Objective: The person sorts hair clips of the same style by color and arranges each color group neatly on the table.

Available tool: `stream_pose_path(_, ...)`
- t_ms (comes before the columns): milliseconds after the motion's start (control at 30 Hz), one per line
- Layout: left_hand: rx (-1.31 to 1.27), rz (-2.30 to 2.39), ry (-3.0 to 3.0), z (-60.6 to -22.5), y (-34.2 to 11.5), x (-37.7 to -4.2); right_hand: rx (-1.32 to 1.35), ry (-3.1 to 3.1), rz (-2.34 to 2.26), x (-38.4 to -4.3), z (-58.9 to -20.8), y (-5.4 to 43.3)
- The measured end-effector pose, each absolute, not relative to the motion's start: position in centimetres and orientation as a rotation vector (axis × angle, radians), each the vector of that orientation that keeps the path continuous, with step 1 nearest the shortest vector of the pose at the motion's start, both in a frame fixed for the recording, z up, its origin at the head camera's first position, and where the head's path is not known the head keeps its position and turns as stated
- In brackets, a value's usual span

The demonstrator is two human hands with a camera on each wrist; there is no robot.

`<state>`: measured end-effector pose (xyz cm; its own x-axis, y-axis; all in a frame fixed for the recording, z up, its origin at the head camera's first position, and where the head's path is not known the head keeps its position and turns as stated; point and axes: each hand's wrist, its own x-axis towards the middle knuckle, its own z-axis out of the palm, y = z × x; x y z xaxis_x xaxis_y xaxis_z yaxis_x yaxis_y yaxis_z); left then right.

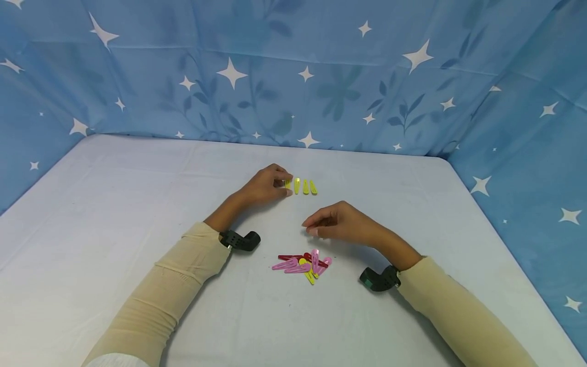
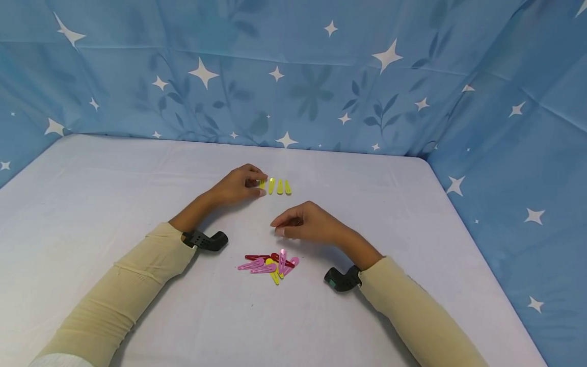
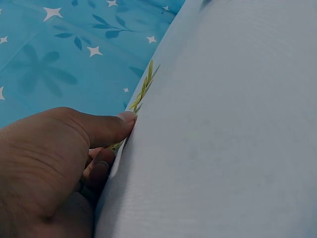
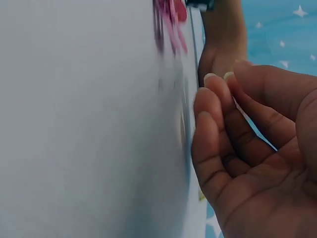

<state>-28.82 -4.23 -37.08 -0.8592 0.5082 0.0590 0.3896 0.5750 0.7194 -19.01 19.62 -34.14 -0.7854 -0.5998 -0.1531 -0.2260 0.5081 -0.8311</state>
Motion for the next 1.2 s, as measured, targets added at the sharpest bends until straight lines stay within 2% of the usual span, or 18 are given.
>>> stream_pose_path(500,0.756,1.175,2.625,-37.3,-4.3,-29.0,-0.845,2.238,-1.058,-16.5,-34.0,18.9)
stream_pose_path(1200,0.730,1.170,2.619,-37.3,-4.3,-29.1,-0.795,2.450,-0.886,-13.7,-34.0,17.9)
